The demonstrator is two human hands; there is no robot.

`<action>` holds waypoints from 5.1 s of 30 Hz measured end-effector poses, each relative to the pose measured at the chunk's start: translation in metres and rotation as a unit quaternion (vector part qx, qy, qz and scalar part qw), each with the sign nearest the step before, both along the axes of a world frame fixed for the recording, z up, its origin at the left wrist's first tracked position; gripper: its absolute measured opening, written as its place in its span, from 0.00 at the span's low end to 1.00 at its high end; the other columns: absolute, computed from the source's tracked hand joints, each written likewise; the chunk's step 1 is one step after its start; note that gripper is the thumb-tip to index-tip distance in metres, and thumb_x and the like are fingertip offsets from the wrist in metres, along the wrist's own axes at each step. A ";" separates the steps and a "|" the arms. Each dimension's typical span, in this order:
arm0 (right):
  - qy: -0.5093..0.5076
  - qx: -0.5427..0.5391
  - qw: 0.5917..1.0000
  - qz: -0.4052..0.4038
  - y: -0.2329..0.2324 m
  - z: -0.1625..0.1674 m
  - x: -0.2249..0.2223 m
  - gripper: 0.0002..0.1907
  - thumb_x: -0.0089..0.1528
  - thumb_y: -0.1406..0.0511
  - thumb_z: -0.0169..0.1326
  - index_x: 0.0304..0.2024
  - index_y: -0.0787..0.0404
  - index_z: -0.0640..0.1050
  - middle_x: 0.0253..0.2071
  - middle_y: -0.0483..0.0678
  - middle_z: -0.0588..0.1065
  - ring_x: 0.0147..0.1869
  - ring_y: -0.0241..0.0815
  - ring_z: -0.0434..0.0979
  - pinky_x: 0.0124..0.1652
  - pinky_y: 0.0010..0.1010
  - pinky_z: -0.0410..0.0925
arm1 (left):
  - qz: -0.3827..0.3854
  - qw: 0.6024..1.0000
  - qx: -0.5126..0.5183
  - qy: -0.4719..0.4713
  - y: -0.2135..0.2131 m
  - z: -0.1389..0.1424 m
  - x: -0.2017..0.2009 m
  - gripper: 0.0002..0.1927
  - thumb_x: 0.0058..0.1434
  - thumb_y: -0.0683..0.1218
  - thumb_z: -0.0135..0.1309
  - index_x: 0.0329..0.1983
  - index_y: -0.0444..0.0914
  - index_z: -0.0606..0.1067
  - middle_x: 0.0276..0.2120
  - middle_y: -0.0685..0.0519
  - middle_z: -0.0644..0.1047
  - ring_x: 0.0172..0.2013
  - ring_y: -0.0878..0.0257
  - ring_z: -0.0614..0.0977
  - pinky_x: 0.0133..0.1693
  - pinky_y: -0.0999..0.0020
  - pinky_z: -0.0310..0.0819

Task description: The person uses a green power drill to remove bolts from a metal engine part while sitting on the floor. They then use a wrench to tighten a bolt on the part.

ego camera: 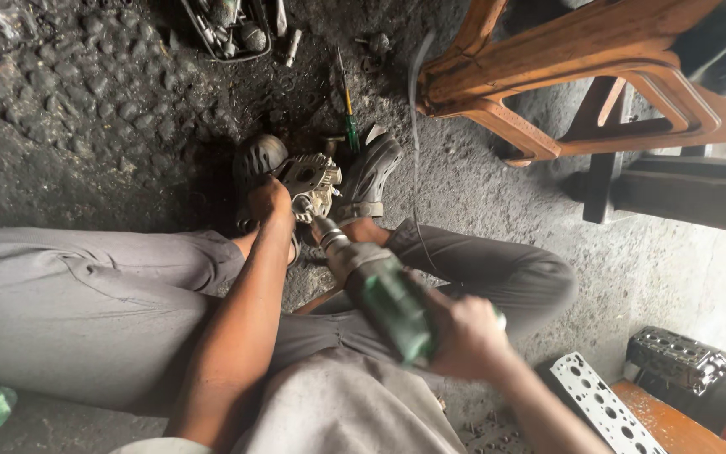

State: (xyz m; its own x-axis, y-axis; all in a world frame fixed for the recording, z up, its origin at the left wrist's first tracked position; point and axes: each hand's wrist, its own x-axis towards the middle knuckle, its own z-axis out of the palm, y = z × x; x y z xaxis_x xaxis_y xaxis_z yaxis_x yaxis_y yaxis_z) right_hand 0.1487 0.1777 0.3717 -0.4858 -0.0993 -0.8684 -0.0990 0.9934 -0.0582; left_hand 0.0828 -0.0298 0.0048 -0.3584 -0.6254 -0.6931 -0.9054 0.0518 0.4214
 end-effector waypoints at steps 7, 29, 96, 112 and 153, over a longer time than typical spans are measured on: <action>0.072 -0.153 0.985 0.034 0.041 -0.010 -0.040 0.58 0.40 0.67 0.66 0.74 0.52 0.60 0.51 0.58 0.80 0.42 0.55 0.85 0.46 0.44 0.76 | 0.004 1.000 -0.001 0.002 0.001 0.008 0.000 0.31 0.61 0.56 0.54 0.55 0.25 0.71 0.53 0.33 0.75 0.52 0.42 0.79 0.50 0.50 0.72; 0.047 -0.121 0.989 0.066 0.040 0.008 -0.089 0.58 0.43 0.67 0.67 0.73 0.43 0.57 0.43 0.54 0.82 0.40 0.47 0.84 0.39 0.38 0.77 | 0.012 1.000 0.004 0.021 -0.004 0.027 -0.002 0.34 0.59 0.56 0.59 0.56 0.24 0.70 0.53 0.31 0.74 0.53 0.39 0.77 0.50 0.47 0.72; 0.017 -0.196 0.949 0.245 -0.063 -0.003 0.037 0.31 0.49 0.56 0.61 0.46 0.74 0.75 0.26 0.53 0.79 0.26 0.47 0.80 0.24 0.40 0.73 | 0.291 0.566 0.749 0.183 0.004 0.166 0.113 0.16 0.62 0.51 0.51 0.40 0.32 0.72 0.36 0.42 0.78 0.41 0.49 0.84 0.51 0.52 0.80; -0.168 -0.093 0.966 -0.172 -0.155 0.068 -0.178 0.36 0.55 0.57 0.63 0.66 0.45 0.67 0.38 0.49 0.82 0.30 0.45 0.80 0.38 0.42 0.78 | 0.129 0.832 0.494 0.219 0.057 0.132 0.105 0.14 0.70 0.51 0.47 0.43 0.35 0.73 0.29 0.53 0.76 0.27 0.64 0.79 0.30 0.66 0.79; -0.086 -0.145 0.974 -0.154 0.097 -0.029 -0.072 0.68 0.38 0.65 0.73 0.76 0.61 0.51 0.68 0.62 0.66 0.73 0.57 0.64 0.68 0.48 0.58 | 0.079 0.857 0.476 0.180 0.060 0.142 0.114 0.24 0.72 0.60 0.37 0.49 0.37 0.74 0.31 0.56 0.80 0.31 0.69 0.81 0.32 0.74 0.69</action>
State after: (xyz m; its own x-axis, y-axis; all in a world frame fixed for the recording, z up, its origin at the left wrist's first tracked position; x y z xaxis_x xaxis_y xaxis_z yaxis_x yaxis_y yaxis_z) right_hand 0.0766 0.2744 0.3428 -0.3814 -0.2242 -0.8968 0.2367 0.9141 -0.3292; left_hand 0.1971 0.0307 0.1471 -0.6188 0.1022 -0.7788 -0.6722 -0.5818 0.4578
